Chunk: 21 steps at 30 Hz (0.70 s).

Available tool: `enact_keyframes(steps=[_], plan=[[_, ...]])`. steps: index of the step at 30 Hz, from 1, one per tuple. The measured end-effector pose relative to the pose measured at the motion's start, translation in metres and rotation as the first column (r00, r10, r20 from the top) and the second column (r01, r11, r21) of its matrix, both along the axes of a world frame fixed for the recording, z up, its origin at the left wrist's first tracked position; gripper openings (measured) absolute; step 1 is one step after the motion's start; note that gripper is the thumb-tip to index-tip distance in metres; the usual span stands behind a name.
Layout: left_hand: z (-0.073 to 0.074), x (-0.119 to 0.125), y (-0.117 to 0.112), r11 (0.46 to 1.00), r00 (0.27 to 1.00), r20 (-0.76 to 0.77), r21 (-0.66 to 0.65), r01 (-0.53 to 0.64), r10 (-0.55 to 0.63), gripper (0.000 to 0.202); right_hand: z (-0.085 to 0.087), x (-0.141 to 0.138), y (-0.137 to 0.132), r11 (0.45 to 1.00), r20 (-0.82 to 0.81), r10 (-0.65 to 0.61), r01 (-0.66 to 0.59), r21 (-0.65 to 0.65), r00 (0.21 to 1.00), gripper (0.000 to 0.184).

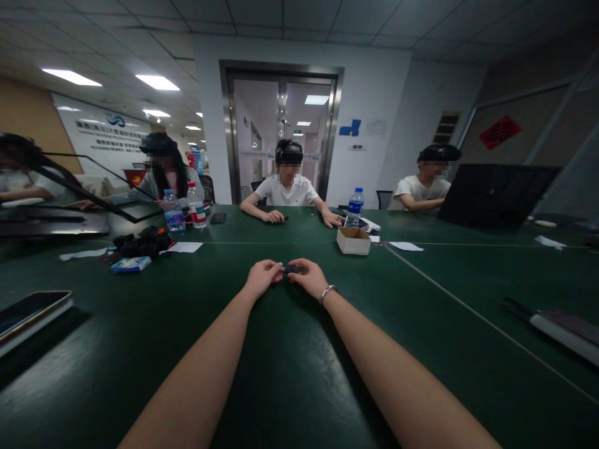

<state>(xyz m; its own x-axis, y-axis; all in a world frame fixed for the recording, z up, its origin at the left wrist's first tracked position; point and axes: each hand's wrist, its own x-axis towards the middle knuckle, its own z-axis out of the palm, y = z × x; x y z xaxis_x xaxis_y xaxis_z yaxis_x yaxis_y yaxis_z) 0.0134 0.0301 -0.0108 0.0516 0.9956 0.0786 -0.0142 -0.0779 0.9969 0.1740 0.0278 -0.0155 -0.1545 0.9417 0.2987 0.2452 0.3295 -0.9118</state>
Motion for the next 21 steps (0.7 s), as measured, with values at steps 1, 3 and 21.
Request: enact_keyframes(steps=[1, 3, 21], plan=[[0.000, 0.000, 0.000, 1.000, 1.000, -0.010, -0.006, -0.003, 0.003, 0.023, 0.001, 0.000, -0.001, 1.000, -0.014, 0.003, -0.003, -0.010, 1.000, 0.032], [0.000, 0.000, 0.001, 1.000, 1.000, -0.024, -0.012, -0.008, 0.008, 0.025, 0.005, 0.001, -0.003, 0.999, -0.067, 0.019, -0.021, -0.039, 0.998, 0.032], [0.007, -0.006, -0.009, 0.983, 0.997, -0.027, 0.164, 0.079, -0.076, 0.036, 0.014, 0.007, -0.005, 0.969, -0.340, 0.042, -0.121, -0.215, 0.940, 0.015]])
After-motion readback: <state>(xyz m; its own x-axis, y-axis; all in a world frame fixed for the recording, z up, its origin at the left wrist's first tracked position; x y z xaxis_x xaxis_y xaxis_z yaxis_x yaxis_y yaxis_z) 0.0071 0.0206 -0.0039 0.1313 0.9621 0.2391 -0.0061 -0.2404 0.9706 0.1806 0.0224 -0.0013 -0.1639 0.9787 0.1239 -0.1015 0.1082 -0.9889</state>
